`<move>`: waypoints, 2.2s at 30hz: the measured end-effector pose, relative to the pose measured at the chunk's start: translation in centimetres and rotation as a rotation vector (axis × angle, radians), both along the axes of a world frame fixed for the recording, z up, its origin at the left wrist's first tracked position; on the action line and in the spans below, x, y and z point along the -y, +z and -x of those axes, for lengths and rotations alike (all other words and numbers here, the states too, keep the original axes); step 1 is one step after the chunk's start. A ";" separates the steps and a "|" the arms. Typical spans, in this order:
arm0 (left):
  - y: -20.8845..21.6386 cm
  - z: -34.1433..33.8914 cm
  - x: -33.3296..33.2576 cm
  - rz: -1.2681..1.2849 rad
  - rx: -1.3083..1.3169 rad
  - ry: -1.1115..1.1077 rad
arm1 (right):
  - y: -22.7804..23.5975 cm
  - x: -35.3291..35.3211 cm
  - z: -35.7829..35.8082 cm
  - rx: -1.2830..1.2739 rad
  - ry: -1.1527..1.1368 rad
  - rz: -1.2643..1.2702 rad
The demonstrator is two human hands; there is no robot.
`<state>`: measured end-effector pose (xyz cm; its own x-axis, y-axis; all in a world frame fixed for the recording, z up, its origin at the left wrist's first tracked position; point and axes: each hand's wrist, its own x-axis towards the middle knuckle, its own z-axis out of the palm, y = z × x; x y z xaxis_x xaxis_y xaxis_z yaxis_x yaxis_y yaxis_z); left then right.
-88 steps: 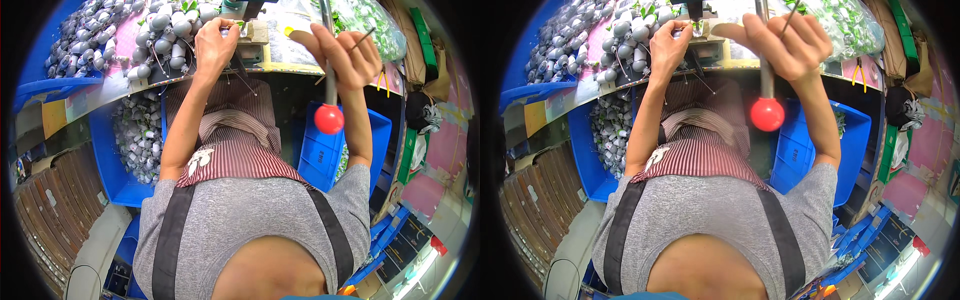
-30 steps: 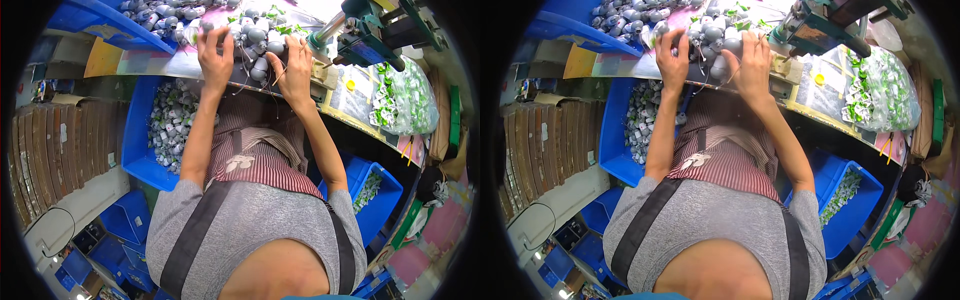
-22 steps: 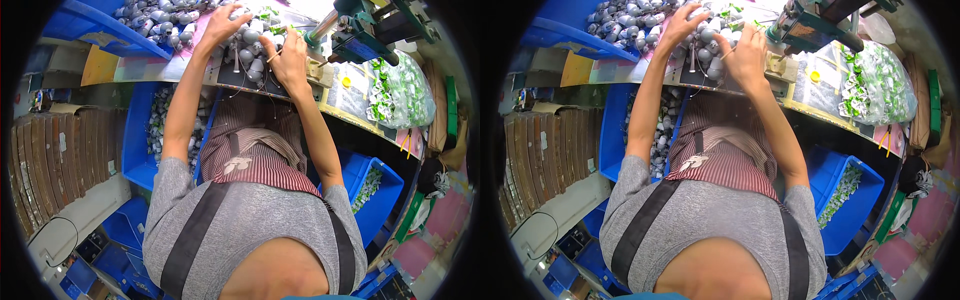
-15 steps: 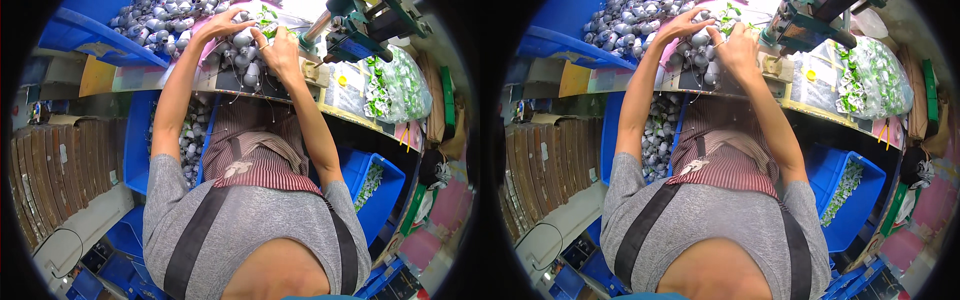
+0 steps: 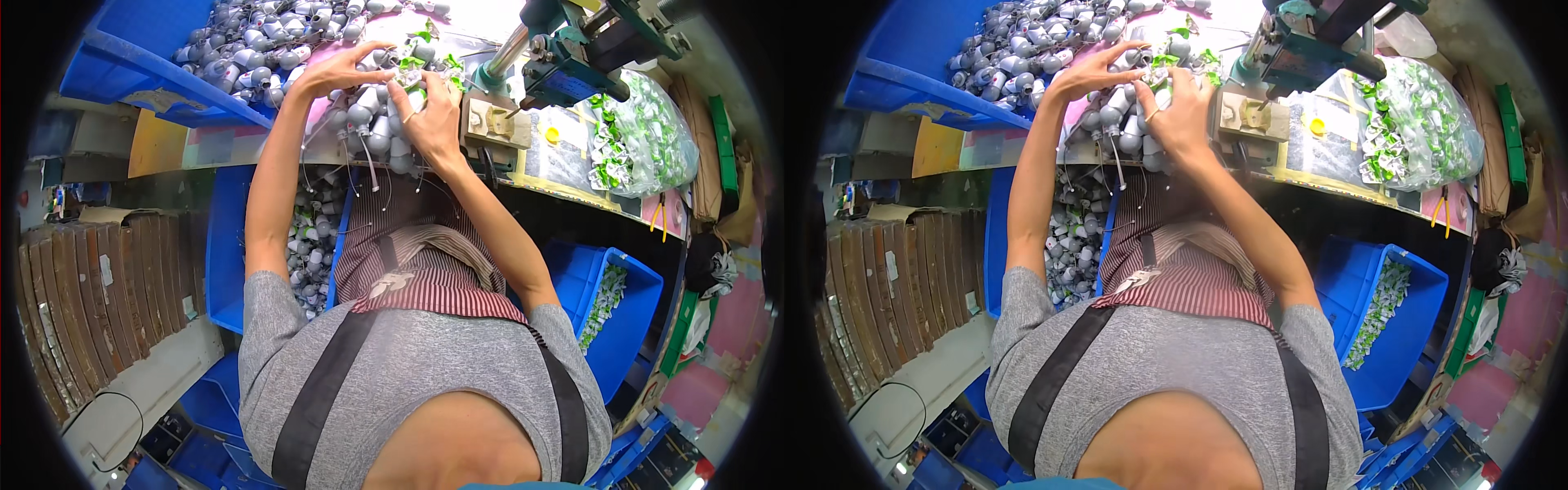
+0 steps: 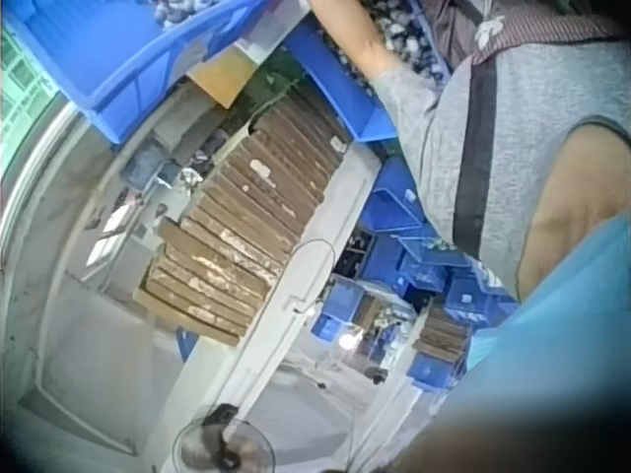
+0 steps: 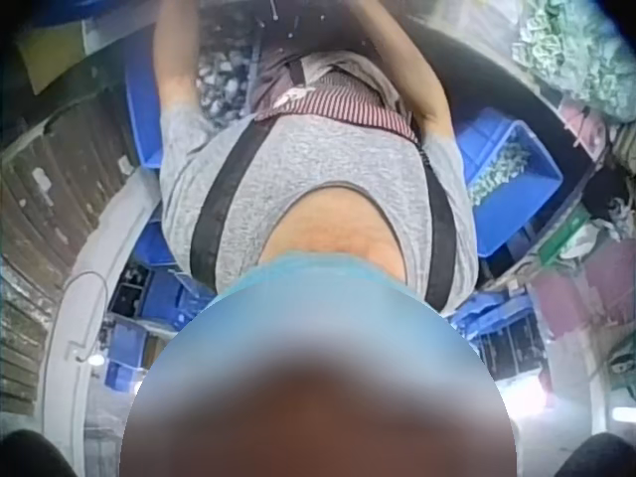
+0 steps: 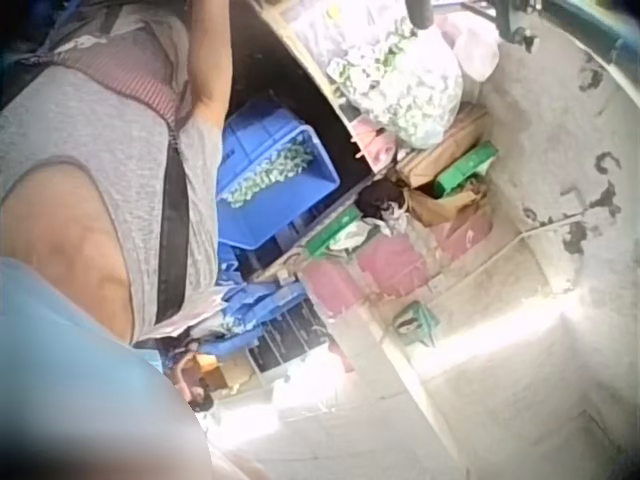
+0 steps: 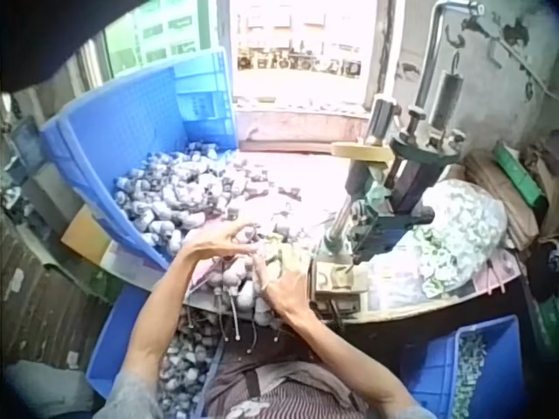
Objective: Assembling LED light bulb components using a manual press machine in a factory environment.
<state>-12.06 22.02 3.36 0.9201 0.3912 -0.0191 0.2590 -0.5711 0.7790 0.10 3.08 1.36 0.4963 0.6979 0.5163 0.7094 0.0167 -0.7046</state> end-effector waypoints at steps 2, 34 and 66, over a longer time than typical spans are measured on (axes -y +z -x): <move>-0.5 0.8 1.5 0.123 0.096 0.038 | 0.3 1.1 0.2 -0.092 -0.003 0.007; -11.8 21.1 17.4 -0.459 -0.585 1.050 | -2.7 1.8 -3.1 0.471 0.370 -0.168; -17.2 6.1 24.4 -0.454 -0.163 0.086 | -0.6 9.8 3.2 0.098 0.324 -0.258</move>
<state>-18.20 -2.35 -13.86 0.8835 0.4675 0.0302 0.4176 -0.8151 0.4015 -3.07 -6.68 0.73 0.2122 0.6513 0.7285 0.7021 0.4169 -0.5773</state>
